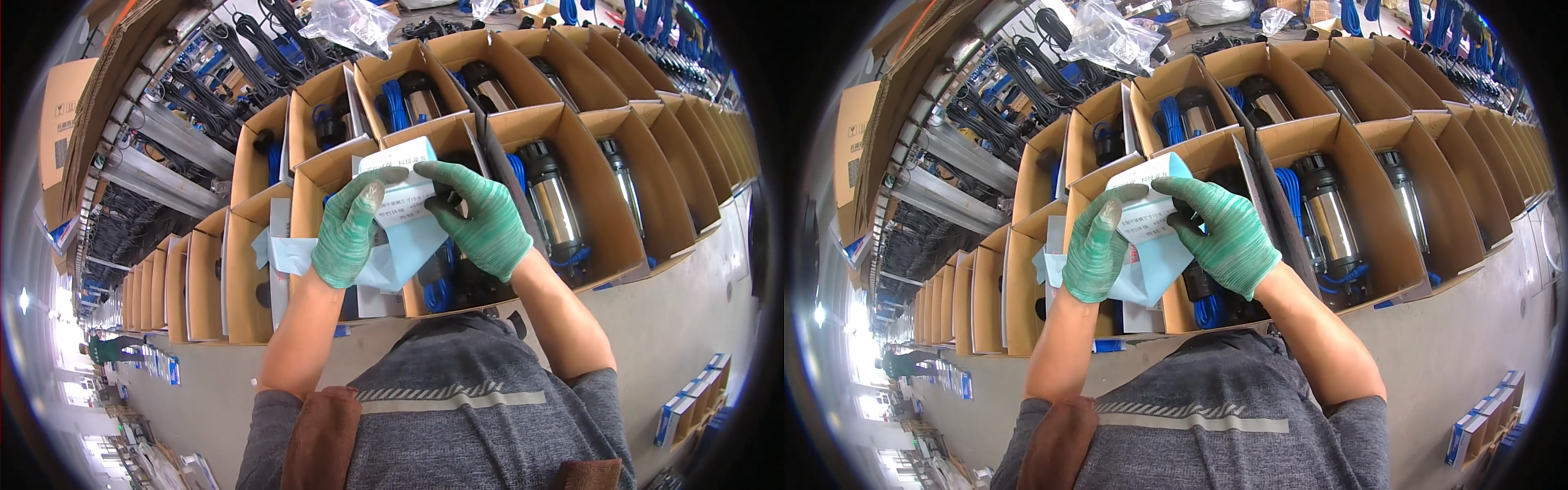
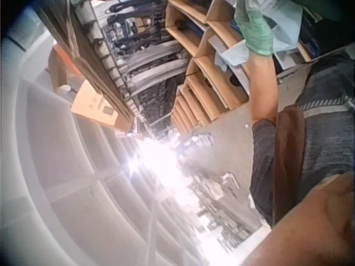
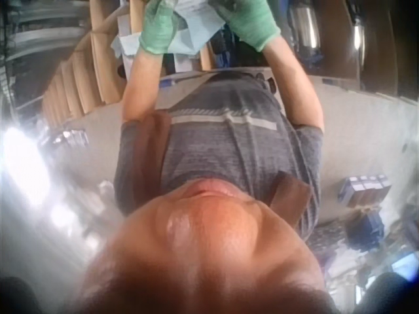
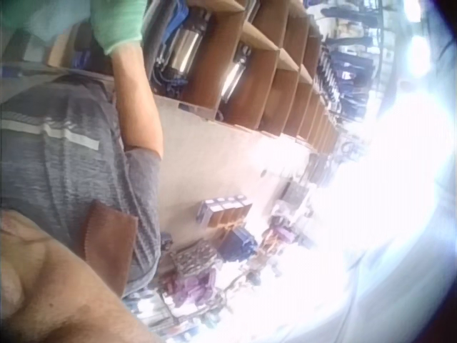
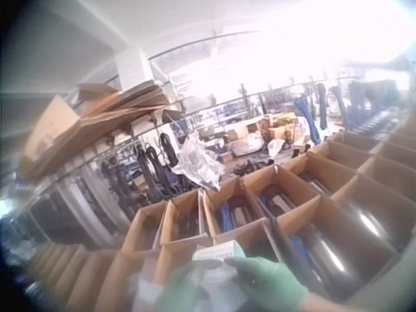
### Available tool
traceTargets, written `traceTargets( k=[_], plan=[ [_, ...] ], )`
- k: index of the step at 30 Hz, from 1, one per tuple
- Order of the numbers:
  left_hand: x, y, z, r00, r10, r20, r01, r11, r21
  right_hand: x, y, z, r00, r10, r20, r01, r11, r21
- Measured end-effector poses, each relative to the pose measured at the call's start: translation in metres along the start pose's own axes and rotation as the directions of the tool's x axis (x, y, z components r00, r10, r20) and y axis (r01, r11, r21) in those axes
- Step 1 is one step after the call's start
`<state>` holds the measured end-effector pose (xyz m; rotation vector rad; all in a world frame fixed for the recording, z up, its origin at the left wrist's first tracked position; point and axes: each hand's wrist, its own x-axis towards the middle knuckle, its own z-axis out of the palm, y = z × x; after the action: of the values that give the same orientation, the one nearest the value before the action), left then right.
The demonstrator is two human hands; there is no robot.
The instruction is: The person places small white labels onto metal pump units inside cardboard boxes one by one, smoothing the labels down by hand.
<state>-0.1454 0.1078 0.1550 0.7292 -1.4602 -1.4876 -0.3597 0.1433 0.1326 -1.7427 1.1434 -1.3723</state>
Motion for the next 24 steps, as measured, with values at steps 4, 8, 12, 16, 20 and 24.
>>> traceTargets(
  k=[4,8,12,16,20,24],
  plan=[
    [-0.002,-0.002,0.003,0.990,-0.095,-0.103,0.093,0.995,-0.026,0.003,0.005,0.000,0.998,-0.058,0.004,0.058,0.998,-0.015],
    [-0.004,-0.004,0.007,0.990,-0.086,-0.112,0.082,0.996,-0.039,0.002,0.005,-0.001,0.997,-0.082,0.009,0.082,0.996,-0.036],
    [-0.001,-0.009,0.010,0.993,-0.097,-0.068,0.081,0.975,-0.208,0.000,0.003,0.002,0.998,-0.039,-0.051,0.043,0.996,0.081],
    [0.000,-0.013,0.008,0.996,-0.071,-0.050,0.059,0.977,-0.207,0.001,0.007,0.002,0.994,-0.086,-0.073,0.083,0.996,-0.044],
    [0.000,-0.010,0.006,0.986,-0.152,-0.061,0.140,0.977,-0.161,0.002,0.013,-0.002,0.983,-0.175,-0.058,0.168,0.979,-0.112],
    [0.002,-0.009,0.008,0.992,-0.125,-0.032,0.117,0.974,-0.194,0.000,0.011,-0.003,0.990,-0.133,-0.037,0.130,0.988,-0.087]
  ],
)
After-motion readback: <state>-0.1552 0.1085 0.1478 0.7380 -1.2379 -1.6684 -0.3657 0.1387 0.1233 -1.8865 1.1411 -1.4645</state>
